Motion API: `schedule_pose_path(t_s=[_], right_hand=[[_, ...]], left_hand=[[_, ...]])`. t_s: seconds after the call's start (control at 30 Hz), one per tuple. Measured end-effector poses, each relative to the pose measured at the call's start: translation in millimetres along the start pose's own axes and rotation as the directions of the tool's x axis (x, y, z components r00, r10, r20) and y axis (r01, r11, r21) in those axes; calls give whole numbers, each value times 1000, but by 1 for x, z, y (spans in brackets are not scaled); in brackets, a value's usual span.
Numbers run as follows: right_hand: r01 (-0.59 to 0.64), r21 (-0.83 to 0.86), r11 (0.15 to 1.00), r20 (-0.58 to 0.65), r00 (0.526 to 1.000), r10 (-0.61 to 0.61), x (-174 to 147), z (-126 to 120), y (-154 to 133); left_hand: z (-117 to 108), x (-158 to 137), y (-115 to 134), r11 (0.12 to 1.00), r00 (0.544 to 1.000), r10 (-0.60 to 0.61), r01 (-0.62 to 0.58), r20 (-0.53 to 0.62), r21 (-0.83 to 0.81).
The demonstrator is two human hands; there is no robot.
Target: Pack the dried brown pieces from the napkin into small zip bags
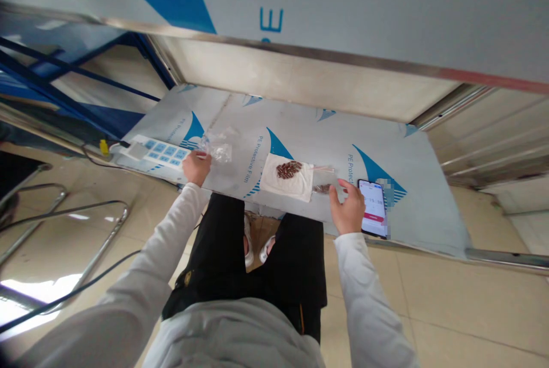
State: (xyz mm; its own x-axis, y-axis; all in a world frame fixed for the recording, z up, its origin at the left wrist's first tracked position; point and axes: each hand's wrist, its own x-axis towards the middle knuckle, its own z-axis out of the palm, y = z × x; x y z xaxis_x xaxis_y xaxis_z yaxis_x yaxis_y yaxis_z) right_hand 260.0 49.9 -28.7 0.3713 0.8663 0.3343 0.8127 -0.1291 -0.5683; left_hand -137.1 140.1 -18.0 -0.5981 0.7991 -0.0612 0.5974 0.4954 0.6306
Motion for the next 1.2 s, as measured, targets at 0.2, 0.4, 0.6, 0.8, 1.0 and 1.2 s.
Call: schedule_pose_path(t_s=[0.2,0.4,0.6,0.8,1.0,1.2], right_hand=[[87,252,964,122,985,-121,-32,-15,-78],[264,519,813,250,862,-440,-18,-23,-170],[111,538,835,647,581,-494,-2,-26,-172],[-198,587,785,781,394,-485,-11,-21,-157],[-344,532,774,759,599,-255,-38,-23,-151],[-353,541,764,683,714,-153,-67,-28,-151]], left_hand=[[-24,-60,9,968,966,243,-236,-89,81],[-43,-127,18,717,710,695,-695,115,-49],[-49,-139,17,482,456,876,-845,156,-234],[-60,-137,25,492,398,870,-720,290,-488],[-68,-148,26,522,454,852,-699,261,-489],[-38,-175,19,585,486,810,-708,329,-395]])
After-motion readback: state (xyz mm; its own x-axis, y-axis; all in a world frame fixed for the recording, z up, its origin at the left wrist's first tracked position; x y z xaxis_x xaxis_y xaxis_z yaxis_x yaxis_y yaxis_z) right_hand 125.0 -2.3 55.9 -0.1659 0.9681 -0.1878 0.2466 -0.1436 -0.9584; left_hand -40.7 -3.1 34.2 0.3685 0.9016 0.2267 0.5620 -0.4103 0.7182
